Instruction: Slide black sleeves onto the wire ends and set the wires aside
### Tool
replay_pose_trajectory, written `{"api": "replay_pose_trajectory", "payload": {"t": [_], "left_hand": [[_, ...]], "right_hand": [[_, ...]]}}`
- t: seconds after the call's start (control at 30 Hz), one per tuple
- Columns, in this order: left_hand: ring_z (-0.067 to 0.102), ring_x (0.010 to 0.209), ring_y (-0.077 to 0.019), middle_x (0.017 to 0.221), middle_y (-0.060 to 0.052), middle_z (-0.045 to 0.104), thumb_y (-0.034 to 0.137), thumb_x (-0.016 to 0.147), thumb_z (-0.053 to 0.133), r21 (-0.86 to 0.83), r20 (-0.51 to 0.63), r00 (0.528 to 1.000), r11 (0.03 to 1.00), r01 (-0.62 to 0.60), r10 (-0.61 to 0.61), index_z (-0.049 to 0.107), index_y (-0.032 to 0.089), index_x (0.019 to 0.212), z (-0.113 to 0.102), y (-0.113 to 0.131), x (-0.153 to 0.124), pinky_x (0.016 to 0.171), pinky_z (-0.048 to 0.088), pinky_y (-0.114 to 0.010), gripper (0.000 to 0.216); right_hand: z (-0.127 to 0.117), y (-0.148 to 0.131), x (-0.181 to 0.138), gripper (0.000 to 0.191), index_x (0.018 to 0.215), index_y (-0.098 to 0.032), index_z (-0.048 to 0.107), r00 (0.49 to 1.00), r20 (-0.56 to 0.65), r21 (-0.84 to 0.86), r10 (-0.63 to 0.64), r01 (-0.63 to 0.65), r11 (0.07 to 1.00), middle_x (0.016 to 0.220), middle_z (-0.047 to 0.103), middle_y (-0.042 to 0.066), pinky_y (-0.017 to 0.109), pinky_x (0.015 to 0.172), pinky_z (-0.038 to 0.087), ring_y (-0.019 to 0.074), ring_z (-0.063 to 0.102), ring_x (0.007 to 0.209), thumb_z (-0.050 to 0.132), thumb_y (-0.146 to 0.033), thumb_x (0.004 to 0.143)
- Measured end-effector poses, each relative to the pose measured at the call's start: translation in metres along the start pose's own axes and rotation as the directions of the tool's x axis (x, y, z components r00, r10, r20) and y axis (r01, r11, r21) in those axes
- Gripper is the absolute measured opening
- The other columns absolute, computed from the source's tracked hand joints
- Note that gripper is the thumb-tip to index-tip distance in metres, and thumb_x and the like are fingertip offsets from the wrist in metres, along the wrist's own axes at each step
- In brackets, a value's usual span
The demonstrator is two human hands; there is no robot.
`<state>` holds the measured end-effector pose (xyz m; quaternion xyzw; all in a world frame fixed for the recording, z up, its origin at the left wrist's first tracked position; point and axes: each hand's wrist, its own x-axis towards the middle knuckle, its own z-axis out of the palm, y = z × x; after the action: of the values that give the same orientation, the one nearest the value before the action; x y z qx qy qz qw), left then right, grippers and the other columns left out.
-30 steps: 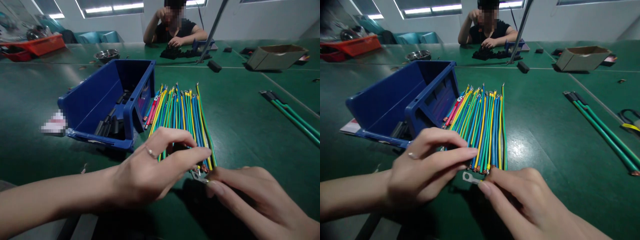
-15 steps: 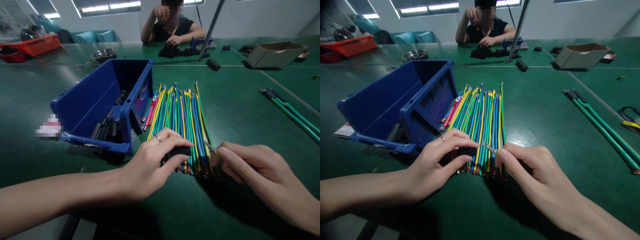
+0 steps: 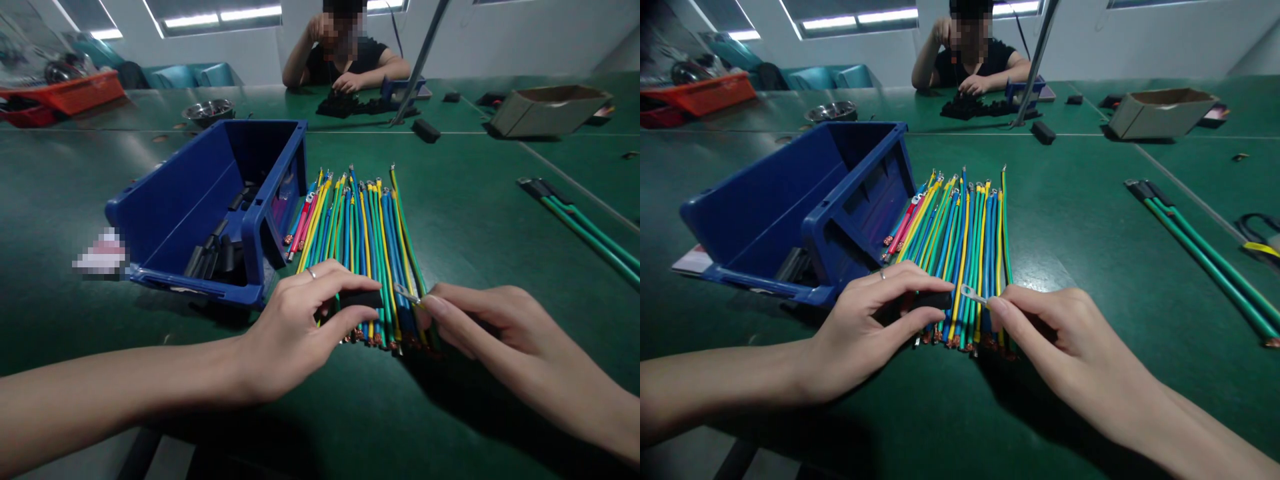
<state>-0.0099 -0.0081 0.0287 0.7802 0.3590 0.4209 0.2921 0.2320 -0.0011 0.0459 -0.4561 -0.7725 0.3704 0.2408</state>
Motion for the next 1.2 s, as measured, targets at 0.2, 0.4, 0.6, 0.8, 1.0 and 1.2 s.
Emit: {"api": "replay_pose_trajectory", "payload": {"t": [0.2,0.4,0.6,0.8,1.0,1.2], "left_hand": [[0.066,0.073,-0.0144,0.083,-0.003,0.073,0.009,0.094,0.078,0.007,-0.037,0.999,1.0,-0.024,0.024,0.079,0.01,0.106,0.0002,-0.0008,0.0001,0.067,0.055,-0.024,0.012],[0.065,0.07,-0.0141,0.079,-0.002,0.073,0.011,0.094,0.079,-0.002,-0.067,0.997,0.999,-0.049,0.049,0.08,0.013,0.103,0.0014,-0.002,-0.0004,0.067,0.055,-0.025,0.009],[0.066,0.072,-0.0152,0.08,-0.004,0.073,0.009,0.092,0.08,-0.012,-0.047,0.998,0.999,-0.047,0.046,0.08,0.01,0.105,0.0016,-0.003,-0.0008,0.067,0.055,-0.026,0.012],[0.068,0.072,-0.0157,0.08,-0.003,0.074,0.012,0.095,0.078,0.006,-0.028,0.999,1.0,-0.023,0.023,0.08,0.013,0.106,0.0019,-0.0026,-0.0014,0.069,0.057,-0.027,0.011],[0.066,0.072,-0.0151,0.08,-0.003,0.074,0.01,0.093,0.079,-0.002,-0.044,0.999,1.0,-0.031,0.031,0.08,0.012,0.105,0.0014,-0.0026,-0.001,0.069,0.057,-0.026,0.012],[0.066,0.072,-0.0147,0.08,-0.003,0.073,0.007,0.091,0.08,-0.013,-0.032,0.999,0.999,-0.03,0.03,0.08,0.01,0.106,0.0014,-0.0026,-0.0005,0.068,0.056,-0.025,0.015]], "right_hand": [[-0.0001,0.0011,-0.0025,0.06,0.06,-0.022,0.056,1.0,0.011,-0.008,-0.001,0.001,1.0,0.052,0.044,-0.004,0.023,0.04,0.028,0.0092,0.037,0.044,0.049,-0.064,0.102],[0.0,0.0029,-0.0022,0.06,0.061,-0.021,0.058,1.0,0.012,-0.014,0.003,-0.003,1.0,0.053,0.046,-0.003,0.023,0.041,0.03,0.0096,0.039,0.046,0.05,-0.064,0.102],[-0.0005,0.0041,-0.0024,0.059,0.063,-0.02,0.063,0.999,0.033,-0.007,0.043,-0.043,0.999,0.054,0.048,-0.002,0.022,0.042,0.031,0.0103,0.041,0.048,0.054,-0.065,0.099],[0.0012,-0.0008,0.0017,0.056,0.07,-0.022,0.074,0.999,0.017,0.037,0.05,-0.05,0.998,0.06,0.065,0.002,0.023,0.046,0.042,0.0139,0.056,0.052,0.059,-0.069,0.095],[0.0008,-0.0044,-0.0001,0.047,0.076,-0.025,0.078,0.998,-0.028,0.064,0.053,-0.051,0.997,0.066,0.073,0.002,0.023,0.05,0.049,0.0154,0.066,0.056,0.068,-0.068,0.09],[0.0016,0.0022,-0.0035,0.046,0.072,-0.025,0.075,0.997,-0.069,0.047,0.015,-0.011,0.999,0.063,0.071,-0.001,0.022,0.048,0.047,0.0133,0.062,0.052,0.069,-0.067,0.091]]}}
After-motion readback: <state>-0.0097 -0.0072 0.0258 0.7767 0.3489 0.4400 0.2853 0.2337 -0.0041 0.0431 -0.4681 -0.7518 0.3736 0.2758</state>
